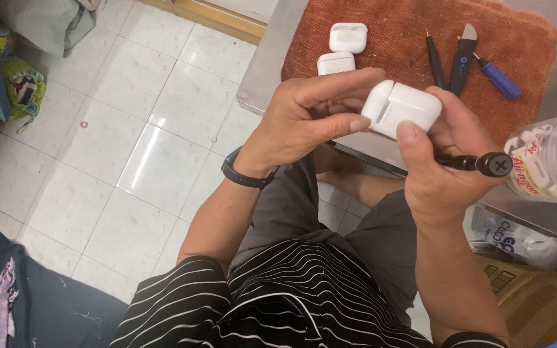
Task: The person is disassembling an AirPods charging case using a screwdriver and a prying tool to remove internal components.
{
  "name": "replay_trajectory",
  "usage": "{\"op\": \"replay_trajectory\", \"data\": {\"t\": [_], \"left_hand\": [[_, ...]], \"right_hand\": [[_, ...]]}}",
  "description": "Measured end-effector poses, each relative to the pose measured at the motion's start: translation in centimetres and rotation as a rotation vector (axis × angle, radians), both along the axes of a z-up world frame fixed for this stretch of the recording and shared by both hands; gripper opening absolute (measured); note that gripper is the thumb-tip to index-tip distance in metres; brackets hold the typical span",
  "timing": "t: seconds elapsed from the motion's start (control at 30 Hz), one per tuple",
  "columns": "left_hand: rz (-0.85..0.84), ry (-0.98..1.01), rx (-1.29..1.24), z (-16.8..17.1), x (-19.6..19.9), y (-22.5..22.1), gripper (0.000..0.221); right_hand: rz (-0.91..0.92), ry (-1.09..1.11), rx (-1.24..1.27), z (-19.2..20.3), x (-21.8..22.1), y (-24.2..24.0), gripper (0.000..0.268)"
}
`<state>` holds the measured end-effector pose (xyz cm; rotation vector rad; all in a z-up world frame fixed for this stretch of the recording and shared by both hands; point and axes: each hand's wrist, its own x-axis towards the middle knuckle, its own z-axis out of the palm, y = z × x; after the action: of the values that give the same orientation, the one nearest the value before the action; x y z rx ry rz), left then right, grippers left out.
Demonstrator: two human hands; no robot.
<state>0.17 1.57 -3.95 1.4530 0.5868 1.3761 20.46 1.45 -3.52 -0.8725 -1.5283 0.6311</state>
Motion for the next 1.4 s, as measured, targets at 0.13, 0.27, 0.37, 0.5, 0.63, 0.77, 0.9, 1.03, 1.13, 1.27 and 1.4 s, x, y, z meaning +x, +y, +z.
{"op": "replay_trajectory", "data": {"t": [0.13,0.27,0.37,0.5,0.63,0.77,0.9,1.03,1.13,1.27,1.4], "left_hand": [[0.099,0.093,0.087,1.0,0.1,-0.6,0.046],[0.156,0.136,0.098,0.9,0.1,-0.7,0.045],[0.108,0.067,0.072,0.3,0.0,-0.4,0.046],[0.004,-0.074,-0.034,0.0,-0.2,-0.2,0.047],[-0.004,0.014,0.026,0.4,-0.8,-0.4,0.049],[0.014,0.152,0.110,0.8,-1.0,-0.4,0.051],[0.152,0.359,0.275,0.7,-1.2,-0.2,0.048],[0.324,0.619,0.583,-0.7,-1.1,0.6,0.041],[0.352,0.617,0.561,-1.1,-1.0,0.8,0.038],[0.401,0.553,0.519,-0.8,-0.6,0.7,0.039],[0.247,0.463,0.256,-0.6,-0.7,0.3,0.035]], "right_hand": [[-0.038,-0.018,0.076,-0.1,-0.4,0.1,0.034],[-0.021,-0.010,0.085,0.3,-0.8,0.1,0.033],[-0.017,-0.021,0.077,0.2,-0.8,0.2,0.034],[0.029,0.102,-0.068,-0.2,-0.8,0.6,0.034],[0.047,0.254,-0.152,-1.6,-0.1,1.5,0.037],[0.121,0.310,-0.190,-1.5,0.0,1.7,0.038],[0.107,0.281,-0.223,-1.0,-0.3,1.1,0.039],[0.137,0.206,-0.202,-0.7,-0.3,1.0,0.039],[0.213,0.195,-0.181,-0.9,0.2,1.3,0.033],[0.084,0.123,0.016,0.5,1.9,-0.1,0.042],[0.610,0.578,-0.326,1.2,7.9,-3.8,0.019]]}}
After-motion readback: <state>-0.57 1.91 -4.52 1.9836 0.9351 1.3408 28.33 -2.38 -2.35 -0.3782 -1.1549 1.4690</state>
